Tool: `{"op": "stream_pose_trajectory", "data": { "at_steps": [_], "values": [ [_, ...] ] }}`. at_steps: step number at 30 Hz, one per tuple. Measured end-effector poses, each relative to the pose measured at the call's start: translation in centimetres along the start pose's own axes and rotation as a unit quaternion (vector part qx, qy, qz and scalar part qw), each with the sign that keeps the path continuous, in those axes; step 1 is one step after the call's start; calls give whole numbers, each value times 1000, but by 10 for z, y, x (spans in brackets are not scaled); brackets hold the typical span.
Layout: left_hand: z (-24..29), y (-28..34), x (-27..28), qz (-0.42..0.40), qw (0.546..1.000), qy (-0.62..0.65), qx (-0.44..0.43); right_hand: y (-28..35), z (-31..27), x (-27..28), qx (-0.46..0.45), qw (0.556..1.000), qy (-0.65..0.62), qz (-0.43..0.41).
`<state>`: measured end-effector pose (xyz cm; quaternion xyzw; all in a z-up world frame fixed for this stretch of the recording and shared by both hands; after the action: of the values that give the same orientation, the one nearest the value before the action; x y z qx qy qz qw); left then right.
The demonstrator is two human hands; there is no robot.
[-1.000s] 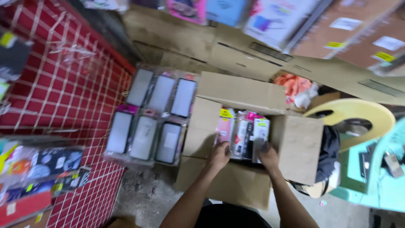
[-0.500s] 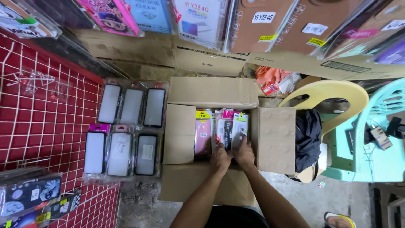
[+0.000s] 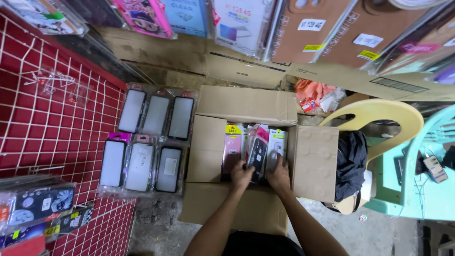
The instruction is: The person removes packaged phone cases from a cardboard box, briefly turns them over, and places them into a clear plastic organizer tray. The person repeats this action for several cases of different colors and styles.
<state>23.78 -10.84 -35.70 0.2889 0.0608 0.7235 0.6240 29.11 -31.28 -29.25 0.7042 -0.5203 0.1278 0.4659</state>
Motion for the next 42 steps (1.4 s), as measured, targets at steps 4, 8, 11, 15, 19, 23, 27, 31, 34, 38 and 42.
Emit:
{"op": "stream_pose_trajectory", "data": {
  "at_steps": [4, 8, 11, 15, 19, 23, 27, 31, 34, 38, 42],
  "values": [
    [15, 12, 50, 66, 993, 57, -77, 16, -46, 12, 129, 986, 24, 99],
    [111, 63, 106, 63, 984, 99, -132, 29, -97, -3, 13, 942, -306, -139],
    [202, 112, 149, 80, 986, 8, -145, 50, -150, -4, 15, 816, -523, -244],
    [317, 177, 189, 102, 940, -132, -299, 71, -213, 20, 111, 695, -635, -320],
    [347, 215, 207, 122, 904, -163, -376, 122, -290, 79, 186, 621, -656, -386],
    [354, 244, 232, 170, 883, -188, -395, 157, -330, 106, 209, 542, -673, -458],
    [346, 260, 250, 154, 891, -157, -396, 179, -350, 111, 217, 496, -681, -493],
    [350, 274, 267, 163, 890, -150, -399, 199, -369, 106, 222, 493, -671, -508],
    [350, 283, 279, 180, 881, -156, -409, 203, -377, 103, 231, 508, -668, -492],
    [350, 290, 287, 190, 875, -158, -417, 211, -385, 98, 221, 491, -673, -507],
    [350, 295, 293, 192, 878, -158, -410, 215, -390, 93, 221, 493, -674, -504]
  ]
}}
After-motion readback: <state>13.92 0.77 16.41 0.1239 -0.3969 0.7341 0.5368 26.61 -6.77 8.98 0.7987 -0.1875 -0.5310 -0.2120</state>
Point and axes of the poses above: each hand's wrist, its own y-axis away from the middle knuckle, its own x-axis out of the back of the hand, z = x × y, the point moved 9 cm from there along -y, towards the middle knuckle, and after that the axes turned 9 degrees about -z, right-handed, at the moved point
